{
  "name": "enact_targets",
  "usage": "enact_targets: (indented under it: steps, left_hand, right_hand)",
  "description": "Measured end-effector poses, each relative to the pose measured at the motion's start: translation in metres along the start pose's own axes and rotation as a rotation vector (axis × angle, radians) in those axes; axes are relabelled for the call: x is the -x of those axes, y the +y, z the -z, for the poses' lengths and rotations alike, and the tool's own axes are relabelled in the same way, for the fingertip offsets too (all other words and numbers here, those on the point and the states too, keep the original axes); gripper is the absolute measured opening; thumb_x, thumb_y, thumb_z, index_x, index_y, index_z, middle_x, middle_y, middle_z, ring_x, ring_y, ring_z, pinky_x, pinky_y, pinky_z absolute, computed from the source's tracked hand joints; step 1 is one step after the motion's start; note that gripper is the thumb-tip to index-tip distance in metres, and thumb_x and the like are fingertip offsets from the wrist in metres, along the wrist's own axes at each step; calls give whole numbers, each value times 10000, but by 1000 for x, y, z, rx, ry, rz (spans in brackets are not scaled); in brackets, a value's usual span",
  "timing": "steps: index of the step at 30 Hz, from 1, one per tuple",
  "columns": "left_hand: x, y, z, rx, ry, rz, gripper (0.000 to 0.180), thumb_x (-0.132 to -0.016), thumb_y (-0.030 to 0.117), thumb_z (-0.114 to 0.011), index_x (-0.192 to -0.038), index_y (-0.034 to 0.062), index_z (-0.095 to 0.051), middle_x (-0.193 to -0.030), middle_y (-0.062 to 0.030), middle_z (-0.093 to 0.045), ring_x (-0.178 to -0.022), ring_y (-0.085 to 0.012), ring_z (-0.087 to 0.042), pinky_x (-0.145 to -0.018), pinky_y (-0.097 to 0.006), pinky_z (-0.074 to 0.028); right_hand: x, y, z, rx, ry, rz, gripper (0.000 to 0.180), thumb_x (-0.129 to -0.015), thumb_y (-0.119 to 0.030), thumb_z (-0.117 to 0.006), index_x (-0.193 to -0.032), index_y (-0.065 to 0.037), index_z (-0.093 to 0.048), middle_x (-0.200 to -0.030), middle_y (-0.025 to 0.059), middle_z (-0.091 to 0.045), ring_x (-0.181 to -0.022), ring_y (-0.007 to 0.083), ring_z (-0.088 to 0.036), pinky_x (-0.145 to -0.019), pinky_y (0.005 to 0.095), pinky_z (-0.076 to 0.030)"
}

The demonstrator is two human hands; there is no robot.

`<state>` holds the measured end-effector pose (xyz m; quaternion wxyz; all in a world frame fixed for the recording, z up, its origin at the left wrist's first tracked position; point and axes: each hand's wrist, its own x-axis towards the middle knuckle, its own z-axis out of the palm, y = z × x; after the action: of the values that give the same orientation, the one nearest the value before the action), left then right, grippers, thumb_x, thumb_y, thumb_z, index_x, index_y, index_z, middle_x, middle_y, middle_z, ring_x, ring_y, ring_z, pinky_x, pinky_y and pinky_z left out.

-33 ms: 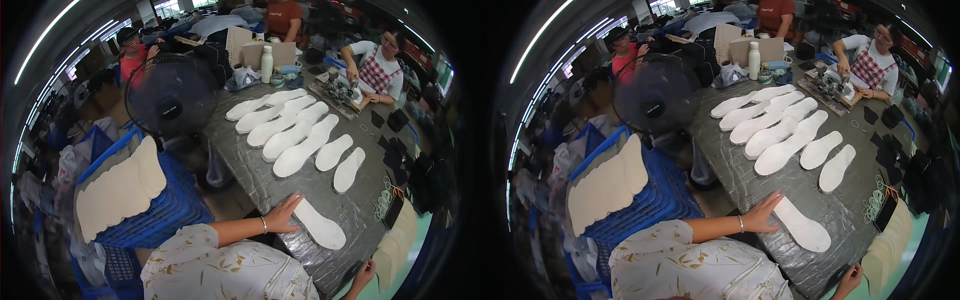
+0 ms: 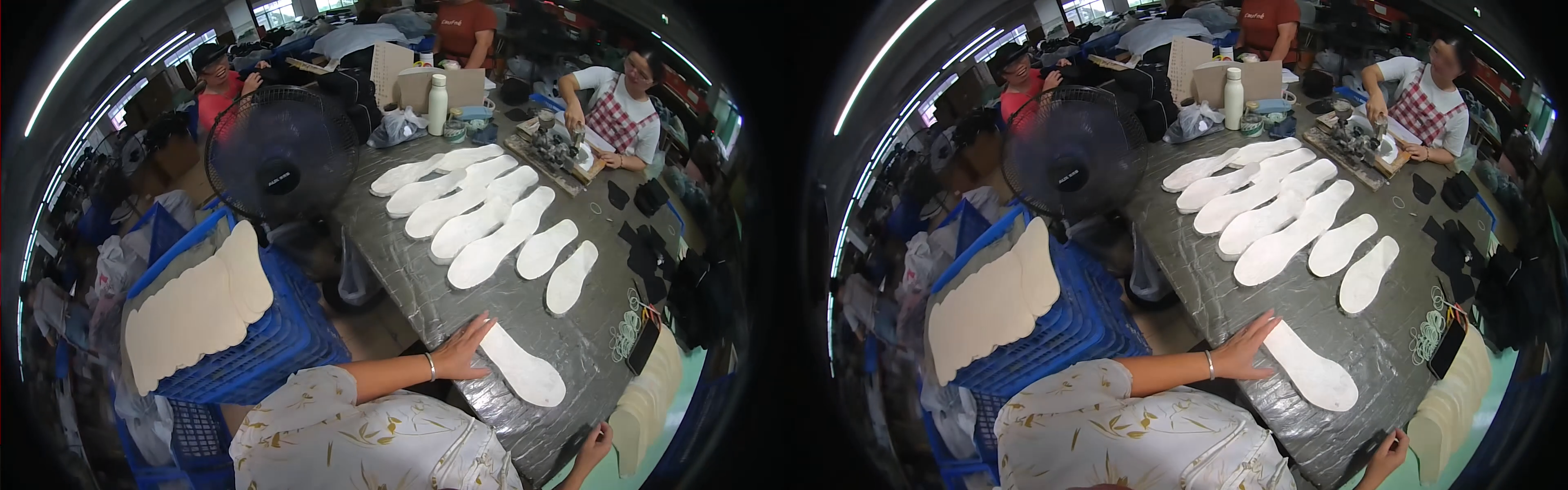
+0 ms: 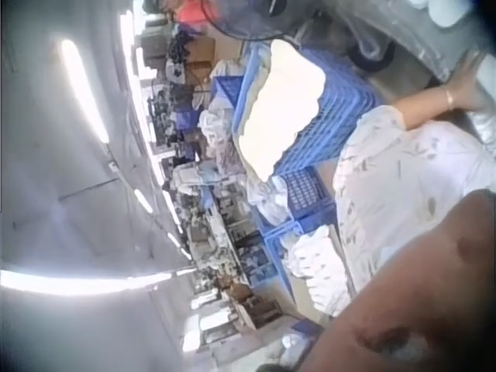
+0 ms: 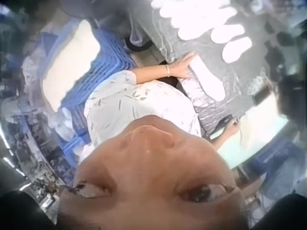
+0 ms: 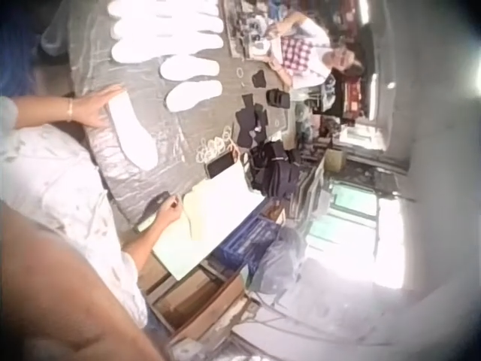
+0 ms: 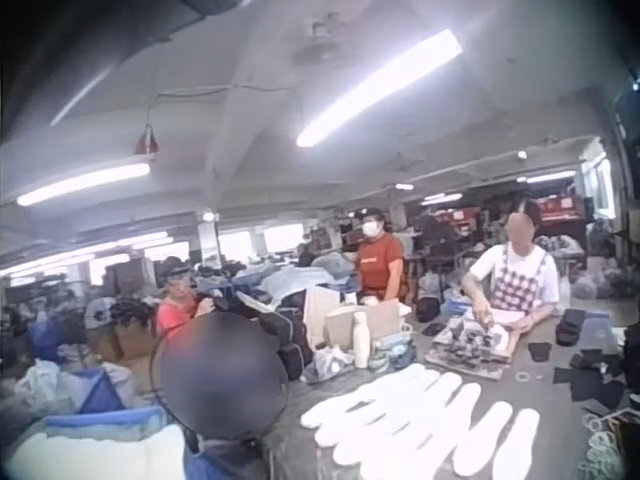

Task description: Manually assembling shoe insoles by aligning and smoothing fluffy lining onto the insole bases.

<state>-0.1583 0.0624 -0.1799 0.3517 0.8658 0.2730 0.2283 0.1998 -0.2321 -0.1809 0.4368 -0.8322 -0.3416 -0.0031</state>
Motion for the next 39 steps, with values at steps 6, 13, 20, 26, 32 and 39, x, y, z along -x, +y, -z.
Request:
enact_targets:
  steps: [6,13,20,26,32,39]
  left_hand:
    - [1,9,-2,-235,-118,18,1114,-728,410,-771,-1544,72,-92,-1562,-281,-90,-1431,-484,-145,-1163,-562,-137]
    - [-2,8,-4,-37,-16,-36,1191,-720,464,-787,-1551,88,-20,-1573,-274,77,-1434,-496,-121,-1140,-593,-227]
    - [1,27,9,-249,-50,172,1185,-742,624,-701,-1538,31,-53,-1545,-349,60,-1405,-570,-103,-1141,-610,-145]
    - [1,20,5,-434,-13,264,1184,-733,667,-673,-1534,18,-89,-1530,-380,-42,-1390,-589,-111,-1115,-669,-103]
    - [-19,-25,16,10,422,111,859,-834,220,-724,-1468,-84,-231,-1524,-296,-234,-1418,-409,-261,-1167,-446,-226]
    - [-40,-14,22,574,329,237,672,-974,93,-485,-1522,-2,-107,-1568,-226,-172,-1449,-333,-224,-1174,-426,-203]
  right_hand:
    - [4,-18,-20,26,-162,34,145,-951,-87,-566,-954,56,-594,-830,76,-578,-752,143,-528,-679,285,-445]
    - [2,-26,-34,-128,-141,-46,152,-946,-76,-573,-1015,53,-615,-869,79,-604,-781,136,-555,-706,265,-462]
    - [10,-53,-53,-63,-258,84,275,-907,-34,-561,-1162,65,-595,-1019,155,-647,-912,214,-629,-819,326,-500]
    - [20,-36,-59,-202,-346,-170,330,-922,-42,-551,-1228,81,-560,-1061,162,-645,-925,207,-622,-840,323,-493]
    - [2,-80,-77,-162,-369,-286,315,-883,-137,-586,-1131,47,-645,-896,184,-710,-769,202,-685,-728,322,-529]
    - [-6,-105,-86,-334,-319,-421,266,-909,-194,-582,-963,46,-685,-714,105,-677,-582,154,-639,-559,288,-489]
